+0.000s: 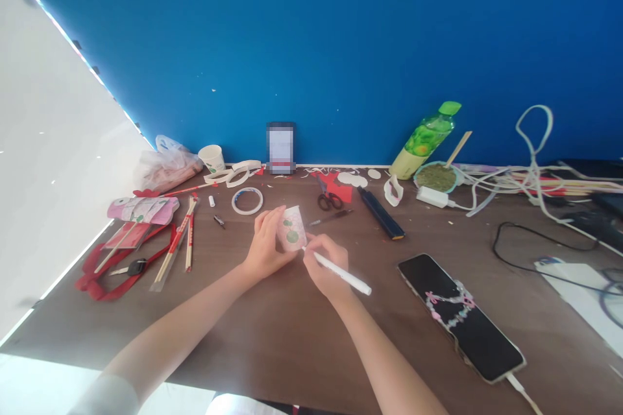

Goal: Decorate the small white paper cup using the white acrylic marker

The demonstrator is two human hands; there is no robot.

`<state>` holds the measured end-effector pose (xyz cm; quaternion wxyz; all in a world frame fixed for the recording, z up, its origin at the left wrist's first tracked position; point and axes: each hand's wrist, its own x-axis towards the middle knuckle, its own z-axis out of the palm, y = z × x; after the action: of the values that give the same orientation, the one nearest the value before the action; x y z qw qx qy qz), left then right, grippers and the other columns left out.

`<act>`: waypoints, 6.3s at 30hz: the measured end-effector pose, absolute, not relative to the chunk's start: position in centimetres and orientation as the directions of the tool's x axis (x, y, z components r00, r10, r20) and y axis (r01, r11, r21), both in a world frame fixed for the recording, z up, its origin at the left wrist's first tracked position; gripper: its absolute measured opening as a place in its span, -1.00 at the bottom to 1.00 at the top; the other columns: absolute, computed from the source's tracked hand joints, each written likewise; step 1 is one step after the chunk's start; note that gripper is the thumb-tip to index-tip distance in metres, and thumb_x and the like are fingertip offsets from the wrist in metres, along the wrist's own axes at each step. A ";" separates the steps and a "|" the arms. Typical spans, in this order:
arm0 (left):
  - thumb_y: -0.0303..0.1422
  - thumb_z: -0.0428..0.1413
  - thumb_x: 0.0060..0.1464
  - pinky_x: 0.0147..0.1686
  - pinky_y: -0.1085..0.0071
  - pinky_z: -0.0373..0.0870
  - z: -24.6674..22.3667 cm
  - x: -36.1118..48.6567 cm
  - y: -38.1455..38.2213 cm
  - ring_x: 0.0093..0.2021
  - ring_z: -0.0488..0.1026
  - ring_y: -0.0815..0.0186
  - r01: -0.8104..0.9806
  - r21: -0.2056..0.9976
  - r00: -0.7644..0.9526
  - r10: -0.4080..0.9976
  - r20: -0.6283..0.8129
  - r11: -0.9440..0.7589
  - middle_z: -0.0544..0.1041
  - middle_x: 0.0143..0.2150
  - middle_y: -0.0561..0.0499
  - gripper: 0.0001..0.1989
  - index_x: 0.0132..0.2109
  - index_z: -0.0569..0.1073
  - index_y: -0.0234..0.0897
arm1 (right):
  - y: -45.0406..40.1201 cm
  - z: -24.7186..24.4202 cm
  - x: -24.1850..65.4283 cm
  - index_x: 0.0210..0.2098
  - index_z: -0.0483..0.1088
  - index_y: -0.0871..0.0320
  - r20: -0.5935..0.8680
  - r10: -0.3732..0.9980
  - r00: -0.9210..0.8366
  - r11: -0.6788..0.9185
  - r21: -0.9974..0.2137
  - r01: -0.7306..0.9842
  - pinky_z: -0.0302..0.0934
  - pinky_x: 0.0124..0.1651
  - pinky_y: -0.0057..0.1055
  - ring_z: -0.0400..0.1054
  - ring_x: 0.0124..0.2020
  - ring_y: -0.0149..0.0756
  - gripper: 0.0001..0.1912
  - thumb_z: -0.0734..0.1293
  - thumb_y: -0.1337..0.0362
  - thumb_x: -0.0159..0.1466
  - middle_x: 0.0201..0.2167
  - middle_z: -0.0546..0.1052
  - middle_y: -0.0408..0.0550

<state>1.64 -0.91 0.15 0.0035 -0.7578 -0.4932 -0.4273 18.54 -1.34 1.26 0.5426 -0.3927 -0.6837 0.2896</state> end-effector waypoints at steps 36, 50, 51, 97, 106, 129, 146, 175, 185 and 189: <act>-0.28 0.19 0.01 0.19 0.03 0.23 -0.1 1.7 -0.9 0.19 0.33 0.01 0.753 0.367 0.167 0.697 0.697 -0.547 0.34 0.23 -0.26 -0.17 0.33 -0.03 -0.29 | -1.8 1.6 18.0 -0.44 0.35 0.05 0.573 0.814 -0.100 0.574 -0.766 0.290 0.44 -0.18 -0.27 0.57 -0.18 -0.08 -0.90 0.33 0.38 0.17 -0.47 0.55 -0.10; -0.25 0.15 0.05 0.17 0.03 0.24 0.0 1.7 -0.8 0.18 0.35 0.03 0.758 0.328 0.184 0.668 0.721 -0.564 0.37 0.20 -0.28 -0.19 0.34 -0.05 -0.30 | -1.8 1.7 17.9 -0.42 0.39 0.06 0.545 0.833 -0.101 0.540 -0.757 0.368 0.44 -0.23 -0.31 0.57 -0.21 -0.12 -0.95 0.33 0.32 0.17 -0.37 0.62 -0.04; -0.26 0.16 0.05 0.17 0.03 0.25 0.0 1.7 -0.8 0.18 0.35 0.03 0.758 0.329 0.183 0.668 0.722 -0.563 0.37 0.20 -0.28 -0.19 0.34 -0.04 -0.30 | -1.8 1.7 18.0 -0.42 0.39 0.06 0.541 0.835 -0.098 0.537 -0.763 0.360 0.44 -0.22 -0.32 0.57 -0.21 -0.13 -0.95 0.33 0.32 0.18 -0.36 0.62 -0.04; -0.47 0.21 -0.12 0.22 -0.07 0.22 -0.5 1.5 -0.8 0.30 0.13 -0.06 0.646 0.615 0.132 0.859 0.494 -0.453 0.10 0.25 -0.28 0.09 0.39 -0.32 -0.14 | -1.0 1.4 18.0 -0.16 0.41 0.06 0.518 0.853 0.070 0.460 -0.808 0.367 0.35 0.03 -0.12 0.47 -0.12 -0.14 -0.79 0.34 0.14 0.24 -0.18 0.53 0.00; -0.29 0.21 0.03 0.20 -0.15 0.12 0.0 1.5 -1.1 0.39 -0.04 -0.16 0.760 0.478 0.070 0.787 0.613 -0.440 -0.07 0.40 -0.40 -0.02 0.38 -0.27 -0.21 | -1.1 0.8 17.4 0.15 0.15 -0.10 0.422 0.906 -0.047 0.424 -0.894 0.148 0.32 0.13 0.07 0.33 0.15 -0.02 -0.30 0.48 0.24 0.09 0.26 0.21 0.08; -0.23 0.30 -0.07 0.29 -0.08 0.12 0.0 1.4 -0.8 0.41 -0.01 -0.09 0.584 0.639 0.039 0.804 0.594 -0.501 -0.05 0.40 -0.38 0.11 0.38 -0.31 -0.23 | -0.1 1.2 18.2 -0.02 0.31 -0.10 0.028 0.991 -0.127 -0.023 -0.924 -0.382 0.48 -0.09 -0.02 0.41 0.08 -0.07 -0.59 0.41 0.18 0.14 0.13 0.41 -0.05; -0.19 0.26 0.01 0.24 0.00 0.21 0.1 1.5 -1.1 0.32 0.13 -0.03 0.615 0.609 0.012 0.778 0.629 -0.502 0.13 0.31 -0.27 -0.07 0.37 -0.13 -0.13 | -1.4 1.4 17.5 0.06 0.26 -0.06 0.255 0.964 -0.070 0.253 -0.967 -0.032 0.31 0.16 0.01 0.34 0.16 -0.03 -0.40 0.50 0.19 0.07 0.21 0.28 0.05; -0.40 0.34 -0.16 0.26 0.06 0.20 3.0 -2.7 0.7 0.35 0.09 -0.03 0.672 0.658 -0.239 0.742 0.627 -0.340 0.06 0.29 -0.21 -0.15 0.26 0.14 -0.12 | 0.0 0.3 18.6 -0.02 0.29 0.13 0.439 0.897 -0.045 0.427 -0.838 0.339 0.43 -0.07 -0.13 0.54 -0.17 -0.16 -0.73 0.23 0.28 0.27 -0.04 0.49 0.15; -0.41 0.27 -0.09 0.28 -0.02 0.10 4.5 -13.2 3.0 0.35 0.10 -0.09 0.943 0.310 -0.281 0.793 0.541 0.123 0.19 0.31 -0.26 -0.19 0.29 0.13 -0.23 | 0.2 -0.3 18.6 -0.02 0.28 0.11 0.496 0.861 -0.115 0.501 -0.785 0.363 0.43 -0.11 -0.21 0.52 -0.26 -0.24 -0.73 0.23 0.34 0.27 -0.13 0.52 0.08; -0.36 0.24 -0.03 0.29 -0.10 0.00 3.9 -13.6 3.0 0.39 0.01 -0.14 0.983 0.113 -0.179 0.867 0.466 0.143 0.16 0.35 -0.25 -0.21 0.32 0.11 -0.24 | 0.3 -0.3 18.7 -0.03 0.29 0.12 0.501 0.859 -0.106 0.500 -0.776 0.386 0.42 -0.12 -0.22 0.51 -0.26 -0.25 -0.73 0.23 0.34 0.26 -0.11 0.52 0.08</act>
<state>-13.59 2.96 3.93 0.1465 -0.6236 -0.7416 -0.1992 18.74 0.30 -0.29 0.5026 -0.4412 -0.7052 0.2355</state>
